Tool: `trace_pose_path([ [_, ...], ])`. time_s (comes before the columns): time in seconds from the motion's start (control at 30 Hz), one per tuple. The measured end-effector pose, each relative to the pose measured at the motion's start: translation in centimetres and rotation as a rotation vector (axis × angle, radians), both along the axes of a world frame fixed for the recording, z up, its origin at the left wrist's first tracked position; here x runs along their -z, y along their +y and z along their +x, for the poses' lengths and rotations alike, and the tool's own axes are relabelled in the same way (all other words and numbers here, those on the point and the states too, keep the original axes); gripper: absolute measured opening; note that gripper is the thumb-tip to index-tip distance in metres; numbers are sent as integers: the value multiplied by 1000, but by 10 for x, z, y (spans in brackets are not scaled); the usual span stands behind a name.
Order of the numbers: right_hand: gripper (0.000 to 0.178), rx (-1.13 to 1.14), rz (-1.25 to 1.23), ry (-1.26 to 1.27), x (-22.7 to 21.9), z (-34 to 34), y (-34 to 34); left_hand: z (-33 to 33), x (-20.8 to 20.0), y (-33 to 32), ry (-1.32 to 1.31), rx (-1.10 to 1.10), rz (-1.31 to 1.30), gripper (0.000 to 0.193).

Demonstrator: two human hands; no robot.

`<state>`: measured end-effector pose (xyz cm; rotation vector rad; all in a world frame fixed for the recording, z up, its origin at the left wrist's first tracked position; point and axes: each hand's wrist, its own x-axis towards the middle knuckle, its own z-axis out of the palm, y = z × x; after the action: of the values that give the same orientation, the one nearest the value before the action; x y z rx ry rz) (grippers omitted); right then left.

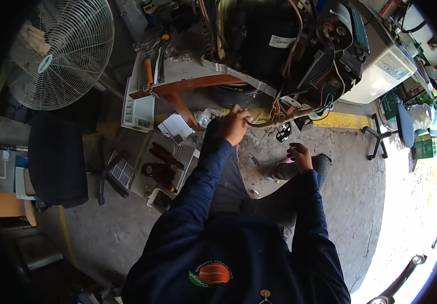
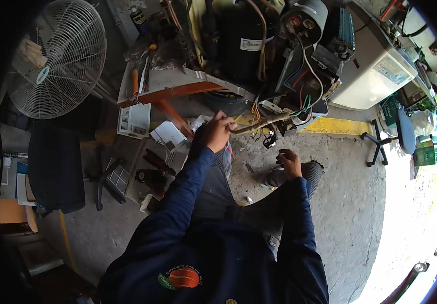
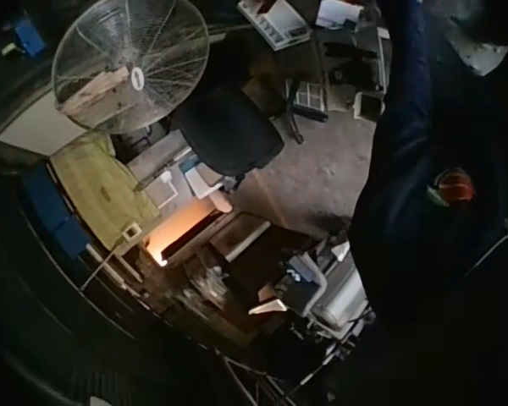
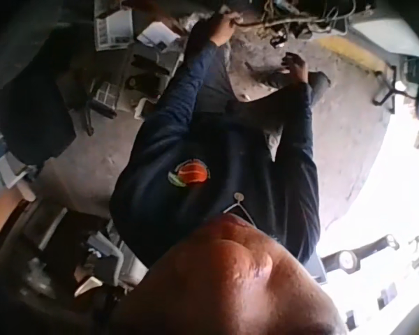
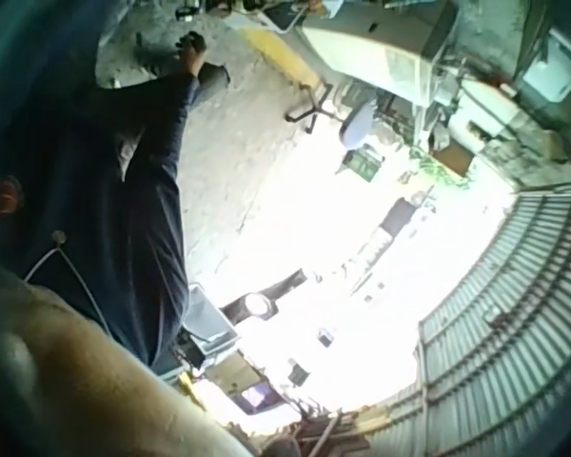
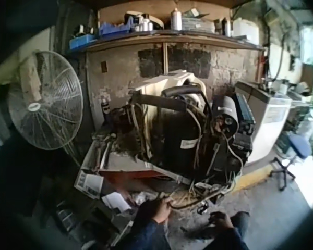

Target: The recorder is disassembling and inspecting the internal components of an air conditioning unit using a screwdriver.

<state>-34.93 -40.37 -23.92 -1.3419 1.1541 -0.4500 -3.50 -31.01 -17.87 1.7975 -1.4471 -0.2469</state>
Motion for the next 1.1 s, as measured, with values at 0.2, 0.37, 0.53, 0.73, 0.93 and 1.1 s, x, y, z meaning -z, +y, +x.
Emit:
trace_pose_path([
  [0.2, 31, -40, -21, 7, 7, 5, -1, -71, 35, 34, 202, 26, 92, 12],
  [0.37, 29, -110, -77, 80, 20, -2, -5, -119, 34, 95, 236, 190, 209, 17],
  [0.53, 27, -120, -72, 127, 24, -11, -10, -104, -22, 140, 395, 158, 20, 16],
  [0.73, 29, -224, -125, 280, 27, -31, -9, -23, -16, 214, 293, -486, -71, 13],
  [0.93, 28, -247, -225, 262, 32, -21, -8, 39, 211, 363, 288, -1406, 199, 13],
  [1.1, 28, -232, -201, 284, 26, -21, -2, 51, 221, 398, 254, -1535, 235, 17],
])
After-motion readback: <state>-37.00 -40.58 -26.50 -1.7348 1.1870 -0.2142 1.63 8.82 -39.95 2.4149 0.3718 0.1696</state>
